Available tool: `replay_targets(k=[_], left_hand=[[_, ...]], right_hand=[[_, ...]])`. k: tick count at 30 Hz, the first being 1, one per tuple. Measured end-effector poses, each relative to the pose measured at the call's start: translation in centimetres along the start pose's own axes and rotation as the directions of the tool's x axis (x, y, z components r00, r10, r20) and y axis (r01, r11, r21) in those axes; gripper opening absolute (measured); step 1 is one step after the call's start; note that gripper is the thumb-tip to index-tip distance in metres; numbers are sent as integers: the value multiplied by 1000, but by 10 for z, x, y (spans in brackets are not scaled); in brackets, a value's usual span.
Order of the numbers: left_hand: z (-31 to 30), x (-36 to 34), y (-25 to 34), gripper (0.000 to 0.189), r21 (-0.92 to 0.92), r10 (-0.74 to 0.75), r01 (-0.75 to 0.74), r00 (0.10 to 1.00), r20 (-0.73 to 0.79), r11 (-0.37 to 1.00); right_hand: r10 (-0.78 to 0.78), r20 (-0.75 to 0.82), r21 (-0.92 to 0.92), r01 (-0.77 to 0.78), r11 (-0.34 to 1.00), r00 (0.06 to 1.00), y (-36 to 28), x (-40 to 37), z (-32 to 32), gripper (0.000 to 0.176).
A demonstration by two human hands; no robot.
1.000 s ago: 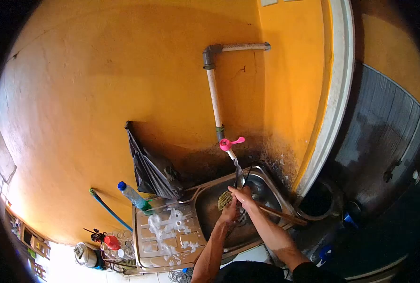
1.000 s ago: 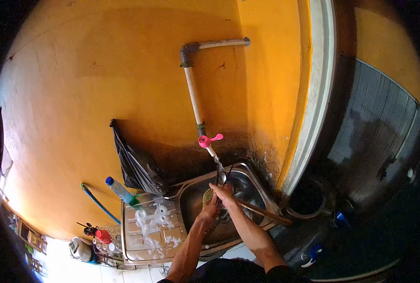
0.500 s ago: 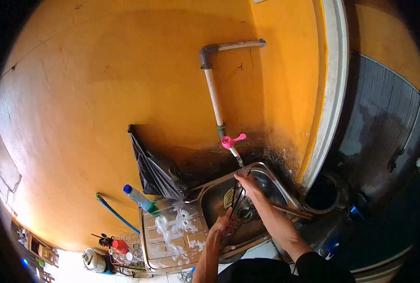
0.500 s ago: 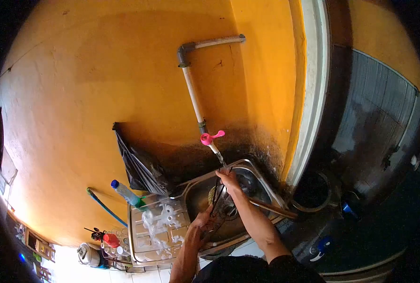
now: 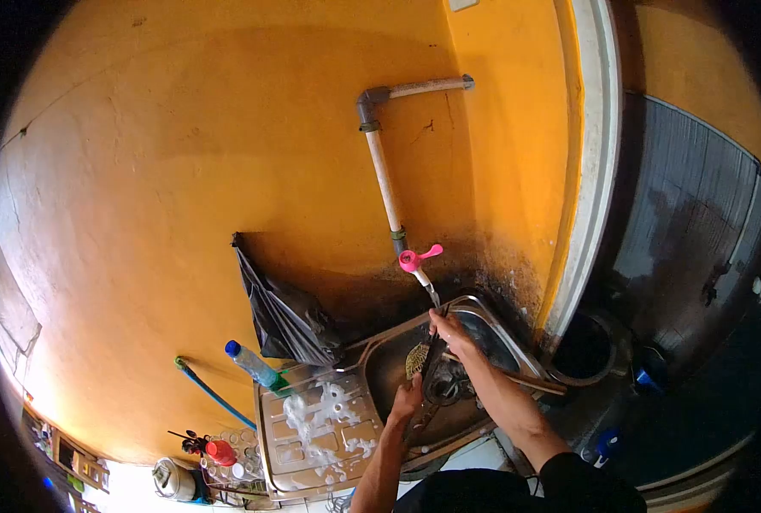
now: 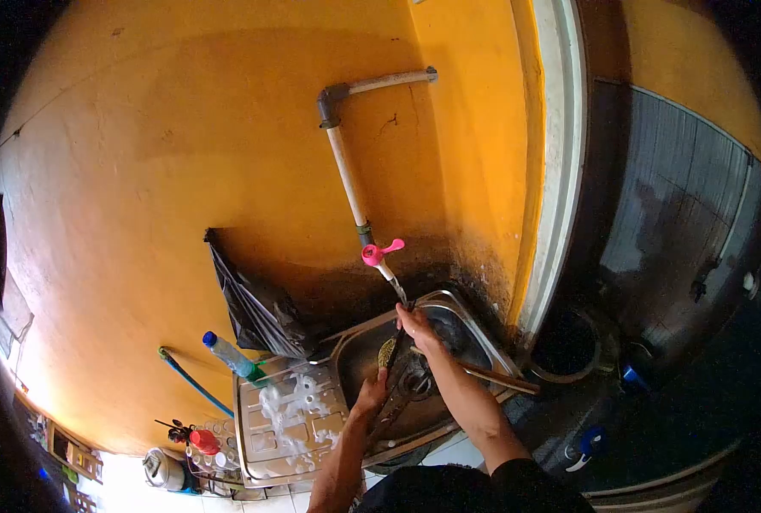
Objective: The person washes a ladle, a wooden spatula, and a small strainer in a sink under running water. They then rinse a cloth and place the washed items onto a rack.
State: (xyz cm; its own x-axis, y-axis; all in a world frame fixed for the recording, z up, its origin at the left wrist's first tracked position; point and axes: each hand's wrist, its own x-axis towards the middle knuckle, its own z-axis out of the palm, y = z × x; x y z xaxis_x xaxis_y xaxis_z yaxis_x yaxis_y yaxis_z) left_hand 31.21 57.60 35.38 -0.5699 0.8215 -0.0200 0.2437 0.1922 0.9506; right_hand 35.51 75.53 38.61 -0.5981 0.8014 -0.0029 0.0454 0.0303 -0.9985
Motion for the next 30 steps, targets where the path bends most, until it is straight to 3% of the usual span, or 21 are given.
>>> replay_targets(k=[1,3,4,6,10,12,13,15,17,19,21,22,24,25,27,30], left_hand=[[3,1,-4,54,-2,1,-1,1000,1,1000],[7,2,-9,53,-21,140,-142,987,-79,990],[7,3,-11,53,-22,140,-142,987,-78,990],[6,-3,-1,51,-68,-116,114,993,-21,991],[11,10,-23,48,-31,-122,120,987,-102,992],[10,11,-21,41,-216,-119,114,993,-10,970],[11,10,-21,41,-218,-123,117,992,-14,969],[9,-2,23,35,-436,-351,347,934,75,830],[10,-6,45,34,-487,-391,370,918,62,791],[13,-4,38,34,-537,-432,390,900,52,748],[14,7,20,44,-523,-430,426,895,121,738],[15,8,21,44,-526,-429,424,895,120,737],[10,0,51,48,-84,-514,509,855,-61,857],[10,3,41,48,-89,-515,509,855,-63,856],[10,7,23,53,13,-134,133,989,56,991],[8,-18,45,48,-106,-225,230,973,60,967]], right_hand=[[-1,-2,-2,1,1000,1000,-1,-1,0,23],[-18,84,311,-9,950,996,-1,-2,4,25],[-17,83,310,-10,951,996,0,0,6,25],[-46,130,174,23,985,990,2,2,11,24],[37,93,175,-53,983,995,-7,4,16,25],[62,46,250,-72,966,997,-14,4,20,24],[90,0,322,-85,943,996,-17,4,22,25],[70,-63,329,-46,943,996,-14,11,26,24],[173,-152,412,-96,906,973,-14,18,27,21],[172,-166,454,-79,887,971,-10,22,27,21],[178,-325,431,-22,902,929,-3,35,28,20],[149,-307,503,27,864,940,3,42,27,22],[225,-370,494,-14,869,902,-14,33,25,21],[299,-429,491,-57,869,852,-23,28,25,21],[264,-417,443,-59,894,870,-8,43,14,20],[229,-426,380,-57,923,876,-23,41,-3,17]])
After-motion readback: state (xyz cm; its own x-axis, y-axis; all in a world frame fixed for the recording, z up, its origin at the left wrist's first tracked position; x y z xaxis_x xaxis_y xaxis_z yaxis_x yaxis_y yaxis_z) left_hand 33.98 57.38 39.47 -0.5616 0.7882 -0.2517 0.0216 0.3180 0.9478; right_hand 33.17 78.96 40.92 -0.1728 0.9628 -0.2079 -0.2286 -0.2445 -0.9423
